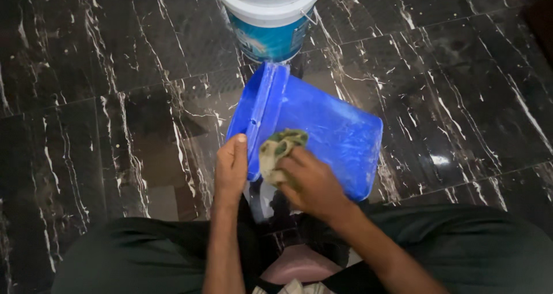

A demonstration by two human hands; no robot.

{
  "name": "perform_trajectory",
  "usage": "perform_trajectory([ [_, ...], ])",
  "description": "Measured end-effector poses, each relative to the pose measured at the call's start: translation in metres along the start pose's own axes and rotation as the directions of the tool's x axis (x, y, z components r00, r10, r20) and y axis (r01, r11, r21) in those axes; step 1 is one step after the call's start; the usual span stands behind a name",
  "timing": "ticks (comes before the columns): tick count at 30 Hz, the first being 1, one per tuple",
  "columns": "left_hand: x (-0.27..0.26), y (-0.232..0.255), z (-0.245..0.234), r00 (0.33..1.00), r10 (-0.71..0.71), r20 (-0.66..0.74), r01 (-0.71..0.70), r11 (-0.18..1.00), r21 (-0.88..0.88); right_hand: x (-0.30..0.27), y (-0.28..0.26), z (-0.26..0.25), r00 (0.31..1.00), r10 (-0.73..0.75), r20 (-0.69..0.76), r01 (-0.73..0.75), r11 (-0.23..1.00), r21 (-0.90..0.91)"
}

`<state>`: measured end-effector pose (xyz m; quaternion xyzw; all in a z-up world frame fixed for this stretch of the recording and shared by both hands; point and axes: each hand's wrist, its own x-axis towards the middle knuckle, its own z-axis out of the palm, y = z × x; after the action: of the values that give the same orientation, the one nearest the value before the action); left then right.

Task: The person scrubs the inside of a white bucket lid with a green and yellow cloth, then scrubs the inside and outside of a blue plastic container with the same cloth.

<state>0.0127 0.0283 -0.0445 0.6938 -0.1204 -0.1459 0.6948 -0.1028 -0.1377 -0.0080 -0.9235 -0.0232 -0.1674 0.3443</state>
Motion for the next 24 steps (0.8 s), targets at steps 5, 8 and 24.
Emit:
perform_trajectory([
  [5, -0.001, -0.010, -0.003, 0.999, -0.012, -0.045, 0.014, 0.999, 0.029, -0.018, 0.066, -0.045, 0.756, 0.543, -0.365, -0.604, 0.794, -0.070],
  [8, 0.002, -0.019, -0.006, 0.991, -0.010, -0.136, 0.025, 0.994, 0.111, -0.036, 0.108, -0.080, 0.544, 0.803, -0.244, -0.831, 0.556, -0.024],
  [24, -0.022, -0.062, -0.013, 0.899, -0.031, -0.437, -0.028, 0.991, -0.129, 0.044, 0.125, -0.069, 0.647, 0.756, -0.104, -0.762, 0.647, -0.036],
])
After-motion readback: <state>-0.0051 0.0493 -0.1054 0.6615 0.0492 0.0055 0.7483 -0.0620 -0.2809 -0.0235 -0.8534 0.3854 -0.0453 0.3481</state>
